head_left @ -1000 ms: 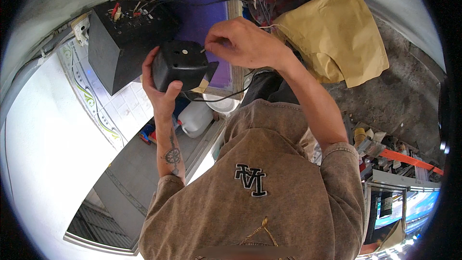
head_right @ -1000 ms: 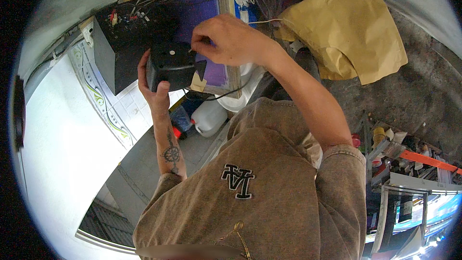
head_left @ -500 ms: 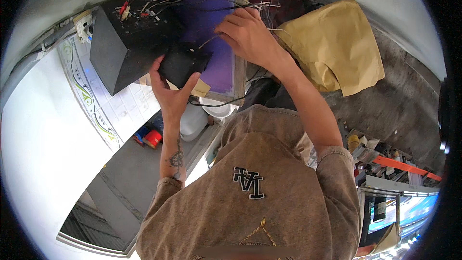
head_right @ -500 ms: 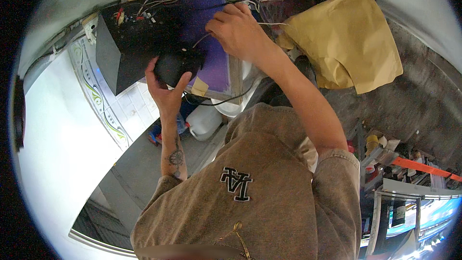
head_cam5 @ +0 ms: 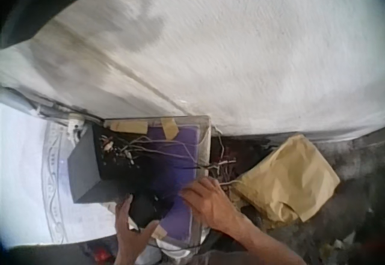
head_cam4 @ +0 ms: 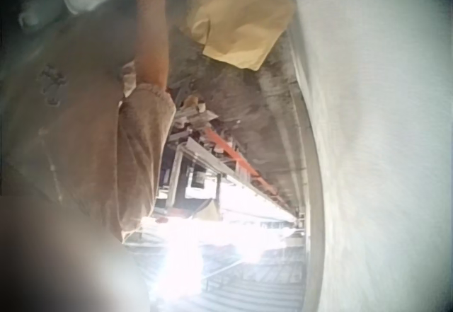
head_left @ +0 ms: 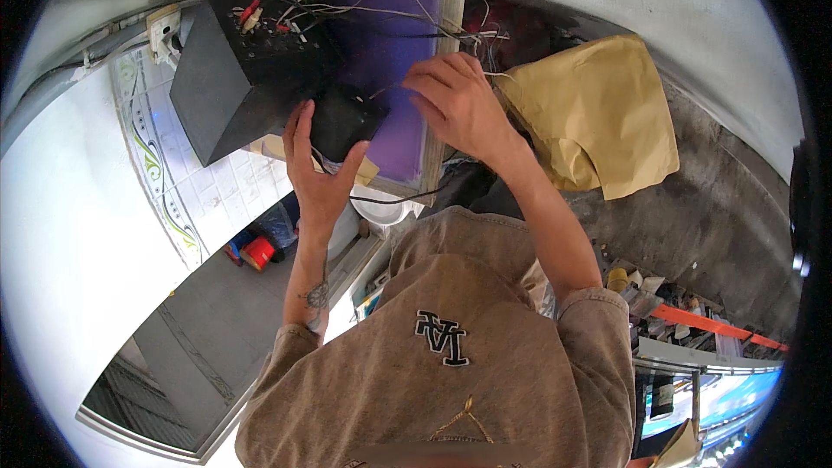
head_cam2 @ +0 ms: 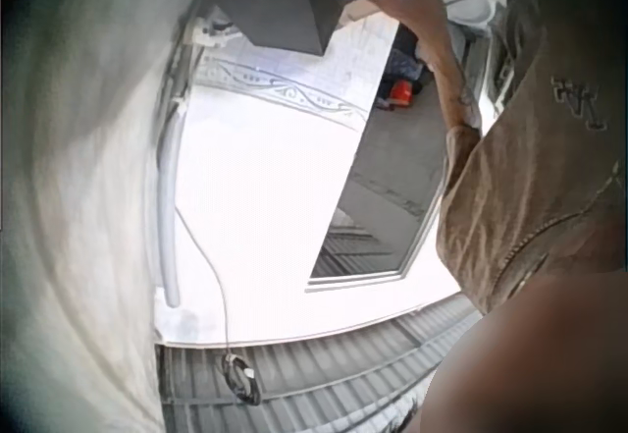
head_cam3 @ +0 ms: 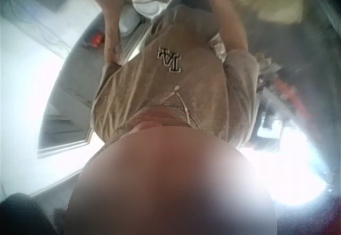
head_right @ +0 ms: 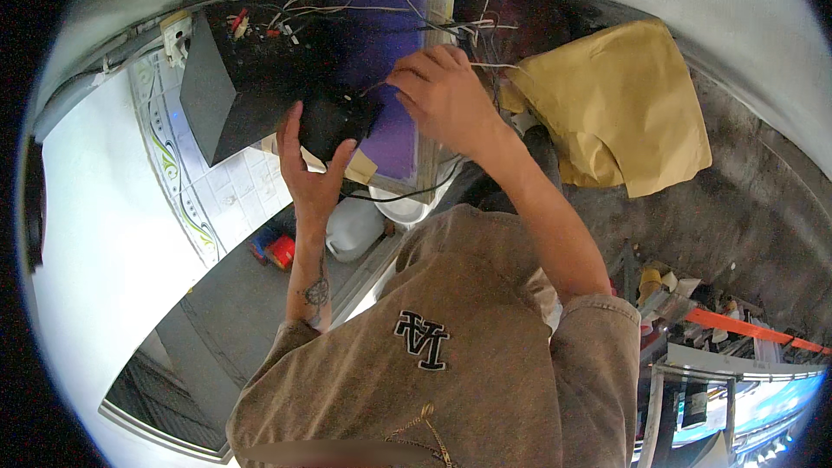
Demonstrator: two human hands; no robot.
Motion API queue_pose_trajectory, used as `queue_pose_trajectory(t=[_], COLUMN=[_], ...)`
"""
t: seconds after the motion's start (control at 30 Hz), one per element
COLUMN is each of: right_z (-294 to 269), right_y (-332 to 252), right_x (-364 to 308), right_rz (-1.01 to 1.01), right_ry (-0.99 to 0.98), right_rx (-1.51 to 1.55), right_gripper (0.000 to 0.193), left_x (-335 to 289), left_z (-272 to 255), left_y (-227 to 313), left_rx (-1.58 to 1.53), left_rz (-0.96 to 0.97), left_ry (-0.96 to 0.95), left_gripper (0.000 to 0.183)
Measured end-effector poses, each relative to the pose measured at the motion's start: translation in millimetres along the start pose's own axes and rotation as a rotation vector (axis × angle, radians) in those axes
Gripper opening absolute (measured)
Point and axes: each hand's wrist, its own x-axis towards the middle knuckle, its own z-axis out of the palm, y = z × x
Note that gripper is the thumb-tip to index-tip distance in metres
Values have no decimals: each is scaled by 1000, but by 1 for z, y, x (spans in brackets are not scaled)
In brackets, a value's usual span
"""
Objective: The person works on a small black electronic box, repeatedly connecting and disconnecting wires and a power adapter. They manipulate the wires with both hands, occasionally using tape to secure connections, and test the device by plugging in the adapter.
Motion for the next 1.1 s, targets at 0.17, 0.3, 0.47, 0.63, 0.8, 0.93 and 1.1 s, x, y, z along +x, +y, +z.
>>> queue_pose_trajectory(t=[0.17,0.3,0.47,0.63,0.8,0.93,1.1], right_z=[12,19,22,30,49,64,76], right_y=[-10,-13,-10,-12,-13,-8,-8], right_x=[2,5,14,32,52,65,69], right_rz=[-30,-30,-12,23,125,117,81], right_ry=[0,22,70,151,124,87,-4], right_rx=[93,162,201,310,410,491,471], right_gripper=[28,25,23,21,23,28,37], left_x=[2,-4,-5,19,45,51,53], left_z=[-1,-5,-28,-57,-69,-65,-62], left_y=[2,4,-5,-20,-34,-44,-51], left_rx=[35,90,124,306,483,555,497], left_rz=[42,110,336,315,296,321,303], left_ry=[-3,70,296,428,365,351,382], left_gripper=[89,88,66,46,49,52,47])
